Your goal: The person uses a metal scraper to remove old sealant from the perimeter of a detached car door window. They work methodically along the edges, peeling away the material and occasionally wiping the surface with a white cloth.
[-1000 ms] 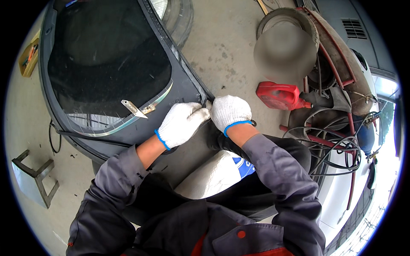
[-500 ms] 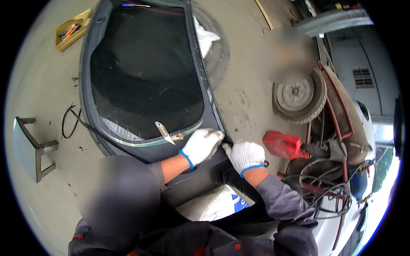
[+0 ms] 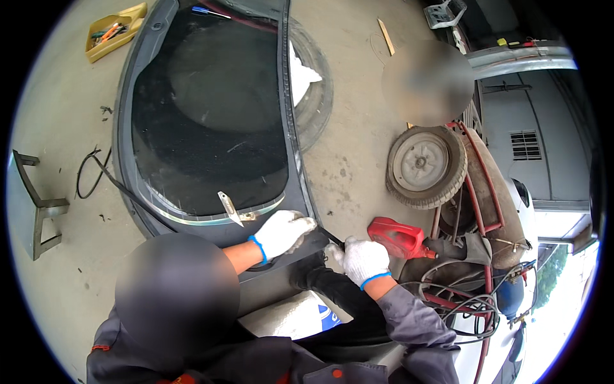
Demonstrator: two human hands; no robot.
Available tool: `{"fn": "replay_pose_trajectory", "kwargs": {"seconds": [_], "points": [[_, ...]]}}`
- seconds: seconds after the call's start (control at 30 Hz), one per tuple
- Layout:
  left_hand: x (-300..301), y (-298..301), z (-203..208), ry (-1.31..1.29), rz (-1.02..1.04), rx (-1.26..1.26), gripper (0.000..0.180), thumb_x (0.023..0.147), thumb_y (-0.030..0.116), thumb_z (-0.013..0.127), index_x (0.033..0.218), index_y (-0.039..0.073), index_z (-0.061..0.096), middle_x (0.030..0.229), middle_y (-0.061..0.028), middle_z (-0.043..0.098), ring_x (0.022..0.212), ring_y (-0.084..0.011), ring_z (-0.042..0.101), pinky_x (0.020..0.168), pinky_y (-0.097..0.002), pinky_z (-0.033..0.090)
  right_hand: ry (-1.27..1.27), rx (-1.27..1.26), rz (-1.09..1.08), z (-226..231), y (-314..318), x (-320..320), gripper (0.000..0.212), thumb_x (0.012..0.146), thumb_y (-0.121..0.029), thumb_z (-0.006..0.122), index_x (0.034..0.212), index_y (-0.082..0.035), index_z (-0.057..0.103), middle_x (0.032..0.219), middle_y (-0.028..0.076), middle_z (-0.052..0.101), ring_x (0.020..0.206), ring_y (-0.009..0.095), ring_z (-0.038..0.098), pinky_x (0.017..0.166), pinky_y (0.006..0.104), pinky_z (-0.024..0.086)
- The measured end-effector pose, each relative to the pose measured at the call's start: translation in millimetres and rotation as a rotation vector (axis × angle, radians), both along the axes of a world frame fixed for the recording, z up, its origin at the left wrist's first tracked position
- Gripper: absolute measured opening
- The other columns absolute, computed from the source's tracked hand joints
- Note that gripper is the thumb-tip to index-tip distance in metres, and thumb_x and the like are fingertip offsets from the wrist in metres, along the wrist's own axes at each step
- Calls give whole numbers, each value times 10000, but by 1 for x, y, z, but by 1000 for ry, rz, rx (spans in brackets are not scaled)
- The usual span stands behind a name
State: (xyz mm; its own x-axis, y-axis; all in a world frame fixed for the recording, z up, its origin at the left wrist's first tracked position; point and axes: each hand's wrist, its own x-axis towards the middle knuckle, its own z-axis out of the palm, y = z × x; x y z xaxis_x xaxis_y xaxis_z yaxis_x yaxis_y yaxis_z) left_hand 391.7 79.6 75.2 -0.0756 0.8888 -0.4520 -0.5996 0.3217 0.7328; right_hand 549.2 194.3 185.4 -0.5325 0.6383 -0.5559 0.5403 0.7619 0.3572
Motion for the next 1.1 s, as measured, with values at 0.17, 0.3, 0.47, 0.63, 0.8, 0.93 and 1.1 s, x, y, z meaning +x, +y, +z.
{"fn": "replay_pose_trajectory", "kwargs": {"seconds": [0.17, 0.3, 0.47, 0.63, 0.8, 0.93, 1.1], "points": [[-2, -5, 6, 632, -319, 149, 420, 953, 417, 615, 903, 6, 683, 627, -139, 640, 571, -242, 657, 565, -369, 520, 463, -556, -730, 28, 29, 6, 509, 1001, -456, 548, 955, 33, 683, 719, 160, 680, 717, 235, 688, 688, 382, 527], [5, -29, 33, 1157, -101, 189, 552, 882, 543, 659, 1094, 34, 687, 973, -184, 689, 871, -391, 694, 766, -478, 553, 851, -990, -909, 21, 22, -18, 545, 1059, -451, 457, 881, -1, 705, 756, 72, 688, 698, 172, 635, 698, 308, 503], [7, -50, 49, 553, -181, 178, 604, 941, 513, 598, 1271, 10, 549, 958, -232, 711, 915, -394, 701, 820, -463, 533, 884, -954, -733, 13, -22, -58, 600, 1072, -472, 397, 894, 10, 706, 768, 82, 688, 753, 170, 639, 739, 318, 497], [-1, -62, 42, 628, -157, 180, 421, 974, 405, 567, 1157, 27, 603, 878, -206, 704, 841, -387, 693, 778, -454, 534, 751, -355, -162, -7, -26, -71, 554, 1018, -484, 501, 868, 24, 664, 730, 220, 665, 705, 338, 677, 663, 405, 505], [6, -68, 41, 938, -19, 99, 420, 969, 417, 565, 979, -3, 569, 800, -255, 671, 763, -455, 670, 697, -534, 523, 706, -56, 255, -6, -33, -79, 544, 968, -462, 590, 623, -41, 598, 625, 191, 623, 609, 386, 644, 600, 453, 517], [2, -67, 34, 884, -31, 111, 416, 978, 397, 545, 987, -19, 564, 789, -236, 679, 783, -440, 677, 723, -513, 524, 808, 2, 476, -14, -34, -83, 423, 946, -397, 640, 671, -77, 604, 628, 163, 619, 604, 347, 638, 574, 446, 500], [2, -68, 30, 796, -5, 172, 417, 976, 385, 542, 1025, -29, 558, 782, -225, 681, 773, -441, 675, 722, -516, 523, 828, -2, 614, -13, -31, -84, 346, 941, -370, 640, 752, -81, 614, 665, 162, 619, 638, 339, 637, 590, 449, 502]]}}
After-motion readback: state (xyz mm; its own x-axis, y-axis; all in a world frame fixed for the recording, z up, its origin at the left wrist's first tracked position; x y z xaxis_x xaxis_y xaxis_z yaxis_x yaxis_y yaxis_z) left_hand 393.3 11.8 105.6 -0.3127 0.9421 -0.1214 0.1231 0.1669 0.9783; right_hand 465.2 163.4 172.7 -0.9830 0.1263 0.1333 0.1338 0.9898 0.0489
